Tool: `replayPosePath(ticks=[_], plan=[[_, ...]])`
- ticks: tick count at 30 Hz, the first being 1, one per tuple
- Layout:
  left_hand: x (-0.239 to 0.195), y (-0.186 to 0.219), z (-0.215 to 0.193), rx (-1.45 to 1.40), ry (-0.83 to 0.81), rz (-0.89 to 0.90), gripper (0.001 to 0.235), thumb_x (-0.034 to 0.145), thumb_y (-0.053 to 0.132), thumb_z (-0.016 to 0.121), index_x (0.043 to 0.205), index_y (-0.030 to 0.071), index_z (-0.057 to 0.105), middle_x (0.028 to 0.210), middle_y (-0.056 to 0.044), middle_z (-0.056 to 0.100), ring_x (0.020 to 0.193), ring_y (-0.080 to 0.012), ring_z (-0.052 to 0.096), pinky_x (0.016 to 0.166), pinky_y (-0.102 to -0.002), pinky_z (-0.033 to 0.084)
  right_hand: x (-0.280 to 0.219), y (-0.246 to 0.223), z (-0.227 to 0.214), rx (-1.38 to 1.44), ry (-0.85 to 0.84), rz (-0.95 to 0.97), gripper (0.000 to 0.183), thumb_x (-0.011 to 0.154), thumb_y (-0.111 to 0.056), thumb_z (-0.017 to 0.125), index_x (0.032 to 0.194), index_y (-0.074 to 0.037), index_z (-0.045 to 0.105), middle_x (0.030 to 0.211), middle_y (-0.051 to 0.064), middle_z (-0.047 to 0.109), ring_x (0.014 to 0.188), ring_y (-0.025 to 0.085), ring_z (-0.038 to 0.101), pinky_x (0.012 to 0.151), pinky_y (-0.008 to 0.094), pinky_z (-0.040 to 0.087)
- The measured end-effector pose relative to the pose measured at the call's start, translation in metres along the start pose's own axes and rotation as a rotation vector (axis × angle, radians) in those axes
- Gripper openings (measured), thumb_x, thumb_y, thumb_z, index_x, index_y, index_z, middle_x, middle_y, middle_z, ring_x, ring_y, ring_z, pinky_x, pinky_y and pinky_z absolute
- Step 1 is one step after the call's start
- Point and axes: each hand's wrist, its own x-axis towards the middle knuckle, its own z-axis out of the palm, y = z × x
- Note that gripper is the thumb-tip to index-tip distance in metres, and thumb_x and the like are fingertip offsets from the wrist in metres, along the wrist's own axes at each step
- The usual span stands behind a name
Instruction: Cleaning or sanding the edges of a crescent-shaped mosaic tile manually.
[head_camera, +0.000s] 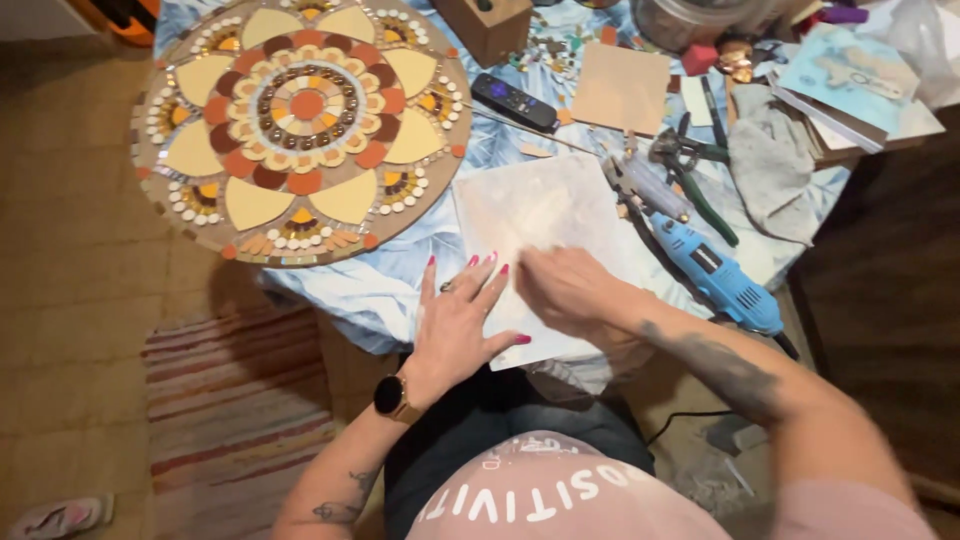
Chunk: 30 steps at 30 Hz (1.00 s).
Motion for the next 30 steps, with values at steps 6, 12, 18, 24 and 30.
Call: replayPosePath(ticks=[6,12,18,24,30], plan=[[0.001,-0.005,0.008,0.012,-0.028,-0.012,0.074,0.067,0.065,0.047,0.125,0.019,0.039,0.129,-0.005,0.039,0.120,-0.0178,0.036,0.100,-0.055,0.006,-0.018,0.016,-0.001,-0.054,-0.129,-0.051,0.024,0.082,-0.023,0.026,0.097,-0.008,0.037,0.063,0.014,0.057,0.060,0.037,0.060,0.056,0.050,0.046],[0.001,-0.004,0.009,0.028,0.013,0.003,0.076,0.067,0.066,0.047,0.125,0.018,0.040,0.128,-0.006,0.041,0.120,-0.0195,0.037,0.100,-0.054,0.006,-0.080,0.050,-0.009,-0.337,-0.300,-0.148,0.038,0.083,-0.017,0.027,0.118,-0.005,0.031,0.067,0.015,0.062,0.062,0.033,0.063,0.058,0.050,0.050],[0.000,-0.003,0.009,0.043,0.022,0.022,0.073,0.068,0.063,0.049,0.124,0.017,0.041,0.128,-0.007,0.042,0.120,-0.0201,0.037,0.100,-0.055,0.005,-0.071,-0.008,-0.084,0.846,0.180,-0.025,0.020,0.084,-0.018,0.046,0.097,-0.005,0.040,0.059,0.005,0.057,0.052,0.012,0.054,0.052,0.026,0.046],[0.001,-0.005,0.012,0.022,0.000,0.007,0.075,0.068,0.066,0.047,0.125,0.018,0.041,0.128,-0.006,0.042,0.121,-0.0195,0.036,0.101,-0.053,0.001,-0.071,0.001,-0.071,1.151,0.225,-0.083,0.030,0.086,-0.014,0.043,0.110,0.002,0.035,0.052,0.002,0.046,0.043,0.007,0.038,0.044,0.016,0.033],[0.001,-0.004,0.009,0.026,-0.004,0.002,0.075,0.068,0.066,0.047,0.126,0.018,0.040,0.129,-0.005,0.040,0.122,-0.0190,0.034,0.101,-0.053,0.002,-0.071,-0.007,-0.082,1.000,0.230,-0.025,0.030,0.086,-0.017,0.043,0.109,0.001,0.036,0.053,0.003,0.048,0.045,0.008,0.039,0.047,0.017,0.036]])
